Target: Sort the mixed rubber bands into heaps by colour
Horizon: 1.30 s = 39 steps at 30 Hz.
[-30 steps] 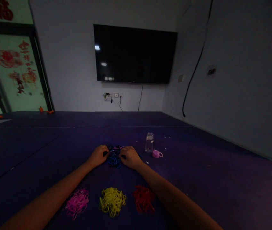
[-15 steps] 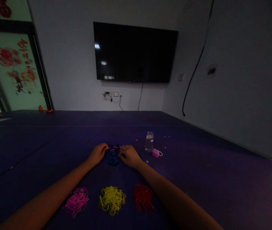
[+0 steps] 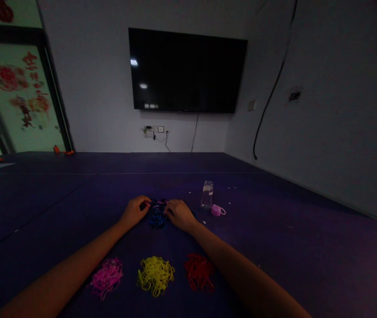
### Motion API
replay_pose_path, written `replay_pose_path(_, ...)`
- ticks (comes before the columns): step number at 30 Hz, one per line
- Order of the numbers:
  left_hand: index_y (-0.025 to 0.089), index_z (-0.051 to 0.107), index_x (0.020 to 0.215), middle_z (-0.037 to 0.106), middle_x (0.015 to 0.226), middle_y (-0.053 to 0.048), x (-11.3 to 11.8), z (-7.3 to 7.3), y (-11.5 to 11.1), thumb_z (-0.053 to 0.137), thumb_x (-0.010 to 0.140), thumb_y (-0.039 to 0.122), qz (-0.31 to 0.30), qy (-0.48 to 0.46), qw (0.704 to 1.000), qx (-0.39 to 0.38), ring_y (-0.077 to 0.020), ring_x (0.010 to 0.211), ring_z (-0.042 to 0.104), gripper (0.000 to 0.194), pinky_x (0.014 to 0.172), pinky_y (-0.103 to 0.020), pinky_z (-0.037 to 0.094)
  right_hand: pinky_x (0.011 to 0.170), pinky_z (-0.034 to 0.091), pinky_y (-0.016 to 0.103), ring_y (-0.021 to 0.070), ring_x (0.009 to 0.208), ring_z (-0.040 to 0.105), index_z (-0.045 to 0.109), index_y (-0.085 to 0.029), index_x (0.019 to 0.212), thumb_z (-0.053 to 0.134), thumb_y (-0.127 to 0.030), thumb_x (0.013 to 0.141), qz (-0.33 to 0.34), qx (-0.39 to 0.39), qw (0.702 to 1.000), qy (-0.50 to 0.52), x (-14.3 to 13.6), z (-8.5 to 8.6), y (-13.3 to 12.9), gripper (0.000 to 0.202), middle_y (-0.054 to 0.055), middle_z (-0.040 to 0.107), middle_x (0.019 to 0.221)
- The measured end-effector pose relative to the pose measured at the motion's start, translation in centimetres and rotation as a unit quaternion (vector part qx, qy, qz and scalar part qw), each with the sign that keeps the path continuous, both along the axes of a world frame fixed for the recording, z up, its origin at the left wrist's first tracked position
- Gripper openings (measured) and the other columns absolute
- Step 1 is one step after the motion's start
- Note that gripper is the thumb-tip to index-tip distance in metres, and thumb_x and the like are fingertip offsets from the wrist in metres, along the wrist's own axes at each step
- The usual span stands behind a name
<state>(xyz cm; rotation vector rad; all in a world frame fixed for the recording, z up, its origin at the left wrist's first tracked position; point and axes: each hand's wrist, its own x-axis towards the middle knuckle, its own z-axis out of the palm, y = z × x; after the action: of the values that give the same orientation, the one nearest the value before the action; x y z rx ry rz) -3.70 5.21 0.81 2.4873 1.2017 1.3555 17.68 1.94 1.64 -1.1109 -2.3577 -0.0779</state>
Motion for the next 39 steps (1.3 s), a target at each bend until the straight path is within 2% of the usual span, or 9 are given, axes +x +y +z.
replay_pose_path(5, 0.018, 0.063, 0.084, 0.063, 0.074, -0.001, 0.1, 0.4, -0.3, 0.052, 0.071, 0.010, -0.006, 0.015, 1.000, 0.009, -0.0158, 0.070, 0.061, 0.018, 0.071, -0.027, 0.049, 0.078, 0.038, 0.028, 0.0164, 0.086, 0.056, 0.061, -0.016, 0.080, 0.052, -0.016, 0.085, -0.014, 0.000, 0.998, 0.053, 0.0, -0.4, 0.5, 0.010, 0.005, 0.062, 0.086)
replay_pose_path(9, 0.018, 0.064, 0.085, 0.063, 0.074, -0.002, 0.2, 0.5, -0.4, 0.050, 0.071, 0.008, -0.012, 0.020, 1.000, 0.007, -0.0160, 0.072, 0.061, 0.022, 0.071, -0.027, 0.049, 0.074, 0.042, 0.026, 0.0153, 0.080, 0.058, 0.063, -0.017, 0.080, 0.053, -0.015, 0.083, -0.010, -0.011, 0.989, 0.150, 0.3, -1.0, 1.2, 0.010, 0.004, 0.064, 0.083)
replay_pose_path(15, 0.019, 0.066, 0.090, 0.070, 0.088, -0.004, 0.3, 0.3, -0.2, 0.050, 0.081, 0.020, -0.029, 0.006, 0.999, -0.024, -0.0191, 0.083, 0.064, 0.018, 0.078, -0.031, 0.050, 0.059, 0.046, 0.024, 0.0147, 0.062, 0.060, 0.063, -0.017, 0.074, 0.052, -0.026, 0.082, -0.015, -0.071, 0.945, 0.319, 1.0, -1.9, 2.6, 0.016, 0.002, 0.064, 0.067)
replay_pose_path(20, 0.019, 0.067, 0.090, 0.071, 0.086, -0.004, 0.2, 0.1, -0.1, 0.053, 0.079, 0.021, -0.011, -0.019, 0.999, -0.026, -0.0179, 0.076, 0.065, 0.017, 0.075, -0.030, 0.051, 0.058, 0.050, 0.026, 0.0152, 0.062, 0.062, 0.064, -0.017, 0.075, 0.053, -0.031, 0.080, -0.011, -0.116, 0.911, 0.395, 1.4, -2.5, 3.3, 0.018, 0.003, 0.067, 0.069)
replay_pose_path(27, 0.018, 0.067, 0.090, 0.068, 0.078, -0.002, 0.0, 0.3, 0.0, 0.057, 0.074, 0.015, -0.008, -0.029, 0.999, -0.030, -0.0162, 0.073, 0.063, 0.019, 0.072, -0.028, 0.050, 0.059, 0.052, 0.028, 0.0159, 0.062, 0.063, 0.066, -0.017, 0.083, 0.056, -0.030, 0.075, 0.000, -0.137, 0.895, 0.424, 1.5, -2.7, 3.6, 0.018, 0.004, 0.069, 0.074)
replay_pose_path(32, 0.019, 0.067, 0.090, 0.068, 0.077, -0.002, 0.1, 0.2, 0.0, 0.057, 0.075, 0.016, -0.016, -0.022, 0.999, -0.033, -0.0165, 0.073, 0.064, 0.018, 0.073, -0.028, 0.050, 0.064, 0.053, 0.029, 0.0167, 0.070, 0.064, 0.067, -0.017, 0.085, 0.058, -0.025, 0.072, 0.019, -0.123, 0.902, 0.413, 1.5, -2.7, 3.5, 0.018, 0.005, 0.070, 0.077)
replay_pose_path(39, 0.019, 0.068, 0.092, 0.072, 0.080, -0.003, 0.2, 0.1, -0.1, 0.056, 0.079, 0.023, -0.029, -0.042, 0.997, -0.055, -0.0175, 0.072, 0.066, 0.018, 0.071, -0.029, 0.052, 0.060, 0.050, 0.026, 0.0148, 0.065, 0.062, 0.067, -0.016, 0.089, 0.058, -0.021, 0.072, 0.010, -0.107, 0.918, 0.381, 1.6, -2.4, 3.3, 0.020, 0.004, 0.069, 0.074)
